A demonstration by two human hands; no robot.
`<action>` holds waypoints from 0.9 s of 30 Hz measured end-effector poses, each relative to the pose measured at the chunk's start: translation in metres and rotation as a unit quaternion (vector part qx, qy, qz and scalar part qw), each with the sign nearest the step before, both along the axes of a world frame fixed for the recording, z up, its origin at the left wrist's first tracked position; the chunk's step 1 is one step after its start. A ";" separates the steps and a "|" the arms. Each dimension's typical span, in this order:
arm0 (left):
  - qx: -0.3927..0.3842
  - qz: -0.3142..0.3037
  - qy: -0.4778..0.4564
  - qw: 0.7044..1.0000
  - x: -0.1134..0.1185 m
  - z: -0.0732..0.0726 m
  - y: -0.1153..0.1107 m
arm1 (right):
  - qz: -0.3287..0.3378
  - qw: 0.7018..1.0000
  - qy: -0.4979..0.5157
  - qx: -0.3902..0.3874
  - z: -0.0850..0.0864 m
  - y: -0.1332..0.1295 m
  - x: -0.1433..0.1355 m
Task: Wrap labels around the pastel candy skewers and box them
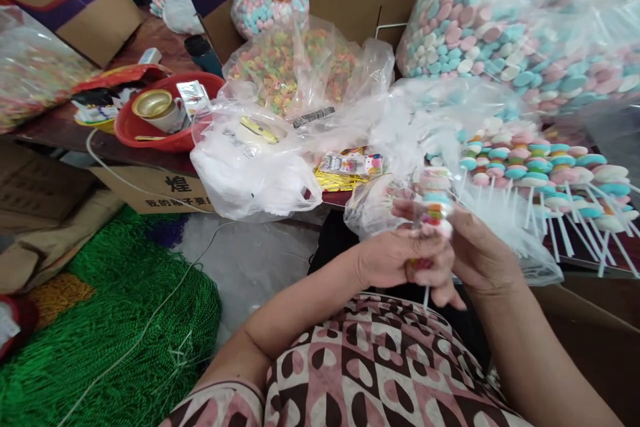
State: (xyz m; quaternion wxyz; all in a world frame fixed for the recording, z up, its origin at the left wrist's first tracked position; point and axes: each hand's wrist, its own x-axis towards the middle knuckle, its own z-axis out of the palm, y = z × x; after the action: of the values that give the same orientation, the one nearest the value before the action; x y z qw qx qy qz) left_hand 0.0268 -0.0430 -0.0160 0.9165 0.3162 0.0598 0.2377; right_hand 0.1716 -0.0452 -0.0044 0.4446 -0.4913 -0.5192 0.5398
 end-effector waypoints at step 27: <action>0.223 0.419 0.368 0.800 -0.062 -0.017 0.031 | -0.029 0.997 -0.035 0.064 -0.012 0.055 -0.058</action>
State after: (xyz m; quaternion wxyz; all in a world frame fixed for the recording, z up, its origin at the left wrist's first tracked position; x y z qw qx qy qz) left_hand -0.0349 -0.0119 -0.0333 0.5412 0.5193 0.4643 0.4710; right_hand 0.1141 0.0096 -0.0165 0.4723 -0.4953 -0.5533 0.4748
